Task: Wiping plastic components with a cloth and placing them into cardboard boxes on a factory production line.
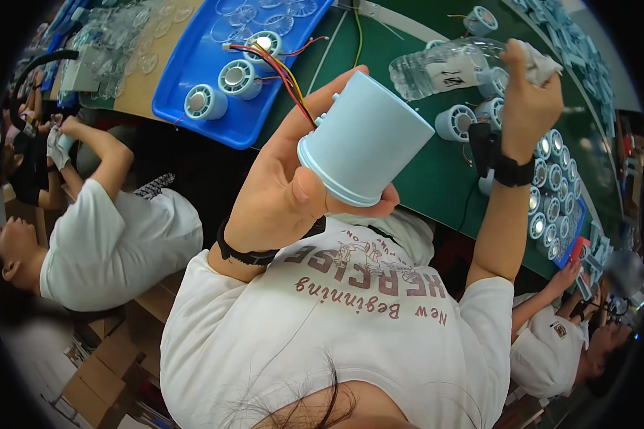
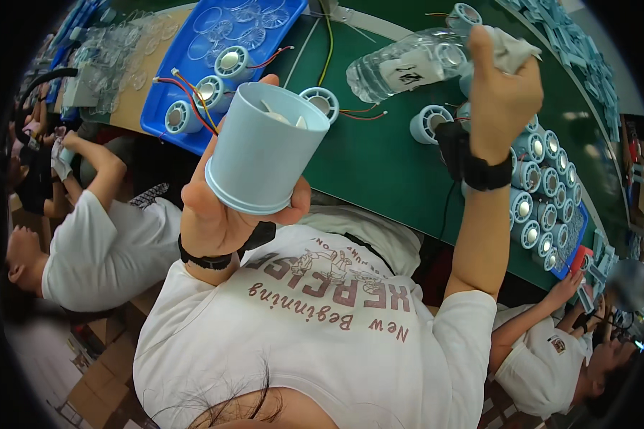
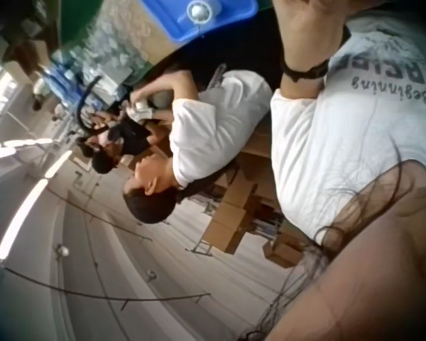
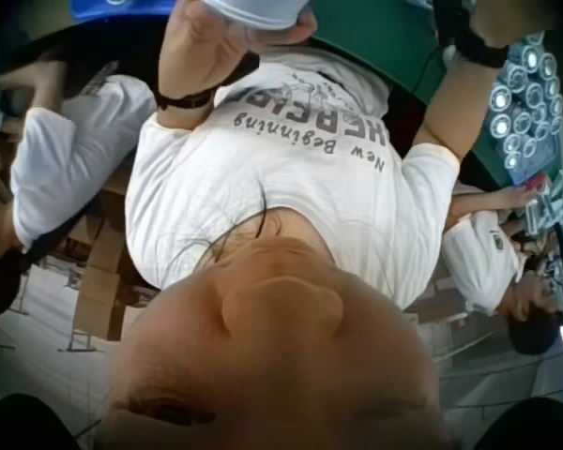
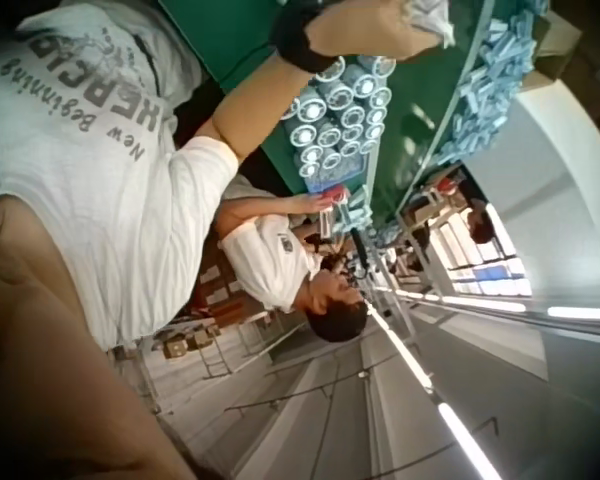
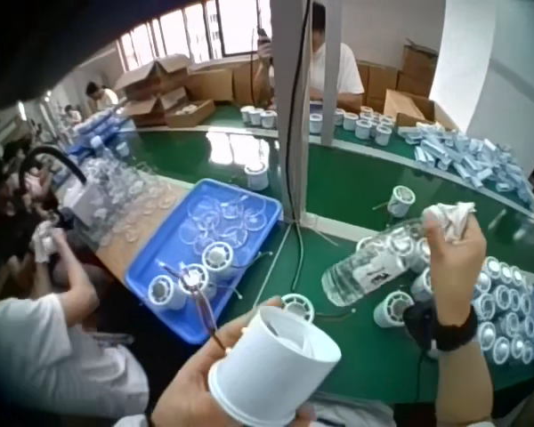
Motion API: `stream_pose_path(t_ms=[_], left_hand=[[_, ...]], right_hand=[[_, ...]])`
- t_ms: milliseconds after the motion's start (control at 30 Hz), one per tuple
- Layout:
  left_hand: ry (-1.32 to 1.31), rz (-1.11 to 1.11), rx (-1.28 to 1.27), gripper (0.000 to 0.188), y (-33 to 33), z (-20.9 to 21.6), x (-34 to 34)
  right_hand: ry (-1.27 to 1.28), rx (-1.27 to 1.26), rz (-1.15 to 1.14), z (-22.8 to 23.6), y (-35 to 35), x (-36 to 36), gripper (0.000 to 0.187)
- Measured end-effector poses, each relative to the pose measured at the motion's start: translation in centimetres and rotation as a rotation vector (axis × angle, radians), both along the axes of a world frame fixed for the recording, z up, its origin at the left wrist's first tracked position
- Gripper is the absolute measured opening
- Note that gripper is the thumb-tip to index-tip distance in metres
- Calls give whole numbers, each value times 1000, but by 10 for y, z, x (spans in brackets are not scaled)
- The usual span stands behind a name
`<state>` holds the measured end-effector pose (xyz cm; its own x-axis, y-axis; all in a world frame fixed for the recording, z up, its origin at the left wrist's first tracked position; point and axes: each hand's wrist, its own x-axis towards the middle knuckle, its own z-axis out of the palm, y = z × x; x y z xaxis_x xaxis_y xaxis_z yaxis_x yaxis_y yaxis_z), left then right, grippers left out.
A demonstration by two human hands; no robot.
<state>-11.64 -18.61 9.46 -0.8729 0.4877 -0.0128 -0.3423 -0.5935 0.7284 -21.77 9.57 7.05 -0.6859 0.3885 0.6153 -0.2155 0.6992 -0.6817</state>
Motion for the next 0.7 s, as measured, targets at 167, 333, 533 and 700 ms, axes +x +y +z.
stream_pose_path(t_ms=[167, 333, 533, 700], left_hand=[[-47, -101, 57, 114, -9, -4, 5], [-117, -47, 116, 103, -8, -7, 4], [-95, 72, 138, 92, -9, -18, -2], [-63, 139, 14, 75, -3, -24, -14]], right_hand=[[-368, -822, 227, -16, 25, -6, 29], [-411, -1160, 311, -17, -1, 2, 25], [-334, -1073, 331, -23, -5, 0, 26], [84, 112, 235, -25, -29, 18, 29]])
